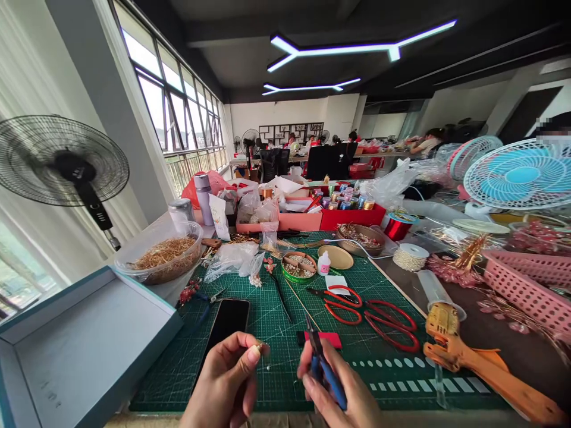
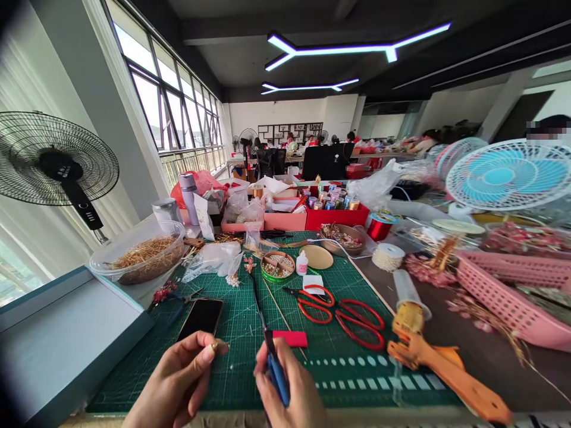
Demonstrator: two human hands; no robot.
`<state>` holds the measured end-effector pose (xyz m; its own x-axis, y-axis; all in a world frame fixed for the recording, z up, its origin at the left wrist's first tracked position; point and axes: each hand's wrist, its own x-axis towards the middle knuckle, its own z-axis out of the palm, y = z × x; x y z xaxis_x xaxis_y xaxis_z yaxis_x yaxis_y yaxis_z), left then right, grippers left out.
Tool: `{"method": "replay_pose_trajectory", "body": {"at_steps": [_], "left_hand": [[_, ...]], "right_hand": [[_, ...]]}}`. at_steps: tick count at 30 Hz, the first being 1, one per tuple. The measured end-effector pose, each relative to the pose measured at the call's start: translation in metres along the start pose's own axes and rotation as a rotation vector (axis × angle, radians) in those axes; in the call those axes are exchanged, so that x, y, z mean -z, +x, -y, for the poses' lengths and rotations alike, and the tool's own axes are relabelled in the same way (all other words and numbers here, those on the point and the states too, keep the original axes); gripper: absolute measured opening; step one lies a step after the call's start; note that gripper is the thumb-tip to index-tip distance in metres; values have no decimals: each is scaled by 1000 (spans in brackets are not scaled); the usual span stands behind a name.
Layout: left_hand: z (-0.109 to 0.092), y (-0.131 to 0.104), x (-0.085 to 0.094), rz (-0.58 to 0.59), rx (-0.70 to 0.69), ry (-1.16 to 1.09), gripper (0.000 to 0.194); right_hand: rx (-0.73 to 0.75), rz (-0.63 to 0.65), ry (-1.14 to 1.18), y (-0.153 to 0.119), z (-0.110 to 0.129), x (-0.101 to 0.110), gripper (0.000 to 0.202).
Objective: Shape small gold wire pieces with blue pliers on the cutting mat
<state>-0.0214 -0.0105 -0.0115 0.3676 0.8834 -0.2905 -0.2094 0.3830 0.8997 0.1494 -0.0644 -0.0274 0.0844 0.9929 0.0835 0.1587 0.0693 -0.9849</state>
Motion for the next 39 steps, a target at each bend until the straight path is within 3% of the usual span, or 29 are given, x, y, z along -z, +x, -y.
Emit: {"method": "replay_pose_trajectory", "body": {"at_steps": [6,12,18,21,31,36,39], "left_hand": [[-8,1,1,79,-2,-5,34],[-6,3,6,129,1,7,34],[-5,5,4,154,48,12,37],[-5,5,2,142,70,23,40],[-4,2,-5,78,64,-80,35],[0,6,-13,82,57,-213,20],[1,8,-18,136,79,-274,21]], "right_hand": [[135,-30,40,23,1,-21,18],[126,42,65,24,14,-24,12],[272,-7,-32,29,14,-28,7],[310,42,-63,33,16,-29,7],[315,98,-302,40,36,-12,6],[378,167,-437,45,40,-6,5],[400,182,-495,47,40,-2,11]]}}
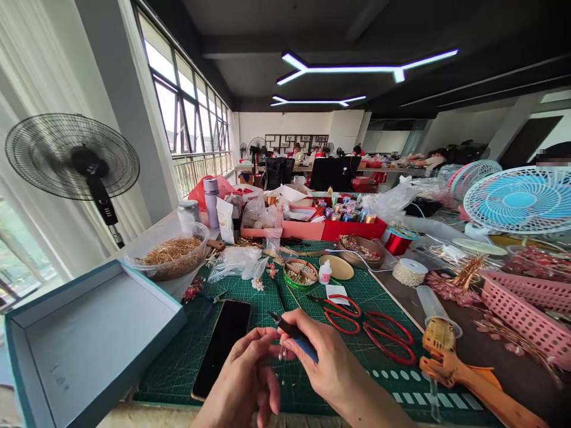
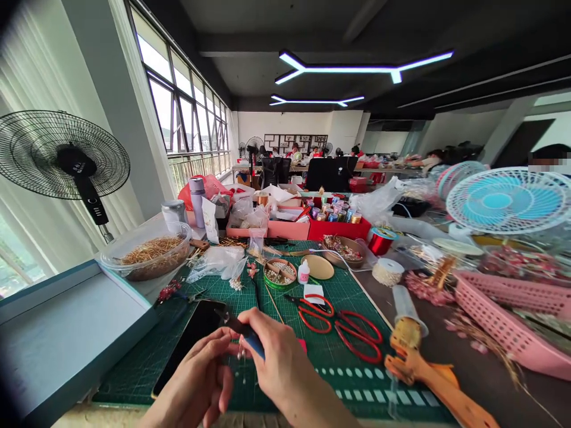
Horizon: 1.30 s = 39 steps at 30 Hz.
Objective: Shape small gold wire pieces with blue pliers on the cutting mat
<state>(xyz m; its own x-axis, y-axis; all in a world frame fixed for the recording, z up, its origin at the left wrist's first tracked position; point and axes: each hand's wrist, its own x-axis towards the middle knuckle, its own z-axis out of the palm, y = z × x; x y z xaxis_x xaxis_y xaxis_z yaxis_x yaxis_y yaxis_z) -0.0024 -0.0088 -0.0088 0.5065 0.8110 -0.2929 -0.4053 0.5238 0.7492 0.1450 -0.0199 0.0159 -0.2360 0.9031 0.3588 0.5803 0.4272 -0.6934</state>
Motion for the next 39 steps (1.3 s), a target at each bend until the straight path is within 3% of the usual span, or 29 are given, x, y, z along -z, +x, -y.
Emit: {"method": "replay_pose_trajectory", "body": {"at_steps": [5,23,28,31,39], "left_hand": [[2,1,-3,48,54,35,35],[1,-1,5,75,21,187,35],[-4,-1,4,61,49,249,29],[-5,1,3,73,39,253,17],[-15,4,3,99,5,150,7]], "right_hand": [[-3,2,-48,1,-3,8,17],[-45,12,-12,-3,-5,15,19],[-11,28,-28,-3,-3,15,20],[-67,20,-41,-4,-3,16,16],[-291,54,356,-18,-5,2,16]]}}
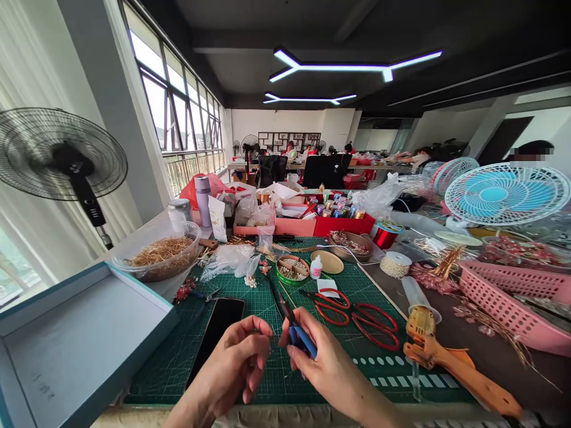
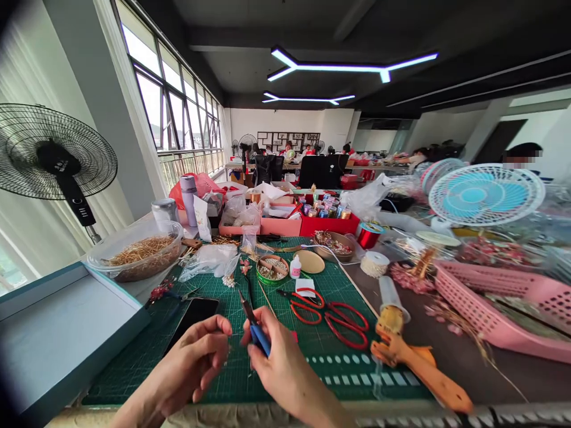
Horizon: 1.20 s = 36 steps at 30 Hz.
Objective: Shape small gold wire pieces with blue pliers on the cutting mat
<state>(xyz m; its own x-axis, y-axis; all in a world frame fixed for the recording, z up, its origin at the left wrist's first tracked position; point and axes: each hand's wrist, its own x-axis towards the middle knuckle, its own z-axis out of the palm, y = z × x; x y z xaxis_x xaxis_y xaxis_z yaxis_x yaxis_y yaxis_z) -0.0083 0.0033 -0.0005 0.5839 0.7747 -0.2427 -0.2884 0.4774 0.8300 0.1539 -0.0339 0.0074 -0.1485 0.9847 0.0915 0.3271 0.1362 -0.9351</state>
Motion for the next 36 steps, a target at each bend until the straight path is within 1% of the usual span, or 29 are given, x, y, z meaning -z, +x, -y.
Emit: {"method": "replay_pose_trajectory", "body": {"at_steps": [2,3,8,11,16,20,23,26,29,32,34,36], "left_hand": [[-2,0,0,5,-8,-26,4],[-3,0,1,12,-13,-40,4],[0,2,4,44,-39,-150,4],[1,2,6,45,-36,-191,5],[-1,0,4,75,-33,-200,7],[0,-1,3,71,-30,-181,8],[1,-1,2,70,-33,-179,9],[2,-1,1,59,-39,-179,11],[3,-3,2,38,-64,-139,12],[5,-4,3,-6,-123,-38,13],[6,-4,4,-49,-132,44,16],[7,-5,4,-75,-103,125,22]], "right_hand": [[-29,-17,71,-3,1,-7,16],[-21,-40,79,-4,2,-10,15],[96,-160,25,-6,5,-19,9],[133,-175,20,-6,4,-22,9],[79,-191,66,-2,2,-29,12],[118,-211,83,1,2,-34,16],[125,-228,82,1,2,-35,15],[103,-219,70,-1,3,-34,12],[78,-189,93,-2,3,-29,9],[75,-196,81,0,2,-23,9],[89,-223,15,2,0,-20,9],[118,-236,-90,4,0,-17,9]]}}
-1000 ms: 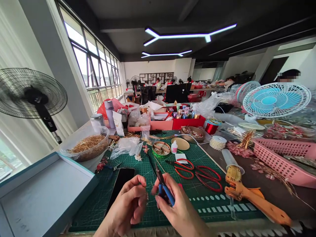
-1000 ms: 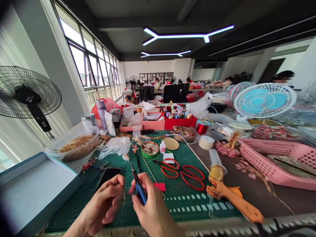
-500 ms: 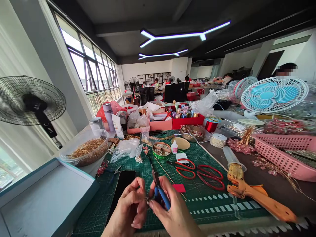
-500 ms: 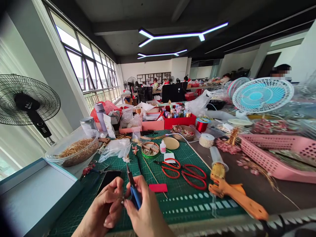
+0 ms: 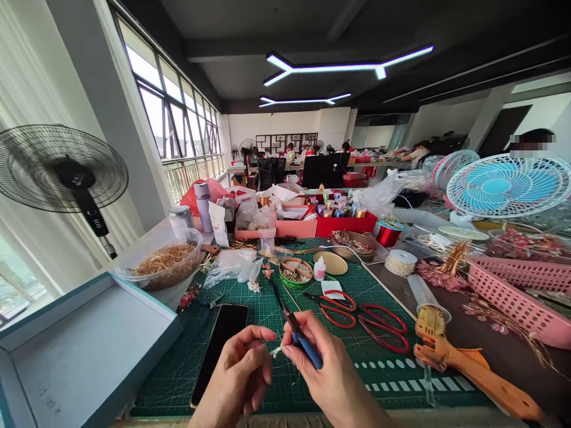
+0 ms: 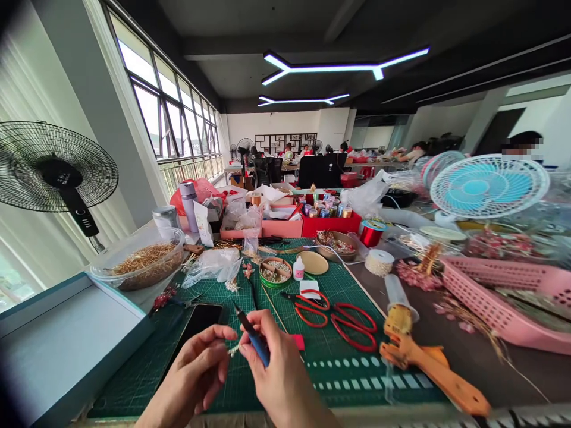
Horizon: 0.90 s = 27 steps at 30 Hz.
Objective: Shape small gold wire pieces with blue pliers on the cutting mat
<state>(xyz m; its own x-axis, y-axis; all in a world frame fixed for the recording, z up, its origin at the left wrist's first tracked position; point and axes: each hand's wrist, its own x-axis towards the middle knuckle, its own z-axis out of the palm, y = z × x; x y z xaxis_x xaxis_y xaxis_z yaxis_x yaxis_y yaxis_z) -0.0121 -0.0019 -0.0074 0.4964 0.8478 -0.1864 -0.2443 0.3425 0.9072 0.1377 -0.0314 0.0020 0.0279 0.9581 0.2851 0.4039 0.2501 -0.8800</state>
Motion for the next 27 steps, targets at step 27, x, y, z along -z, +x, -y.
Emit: {"method": "replay_pose_trajectory", "body": {"at_steps": [27], "left_hand": [[36,-22,2,-265,-120,1183,16]], "right_hand": [[95,515,-545,25,-10,15,32]]}}
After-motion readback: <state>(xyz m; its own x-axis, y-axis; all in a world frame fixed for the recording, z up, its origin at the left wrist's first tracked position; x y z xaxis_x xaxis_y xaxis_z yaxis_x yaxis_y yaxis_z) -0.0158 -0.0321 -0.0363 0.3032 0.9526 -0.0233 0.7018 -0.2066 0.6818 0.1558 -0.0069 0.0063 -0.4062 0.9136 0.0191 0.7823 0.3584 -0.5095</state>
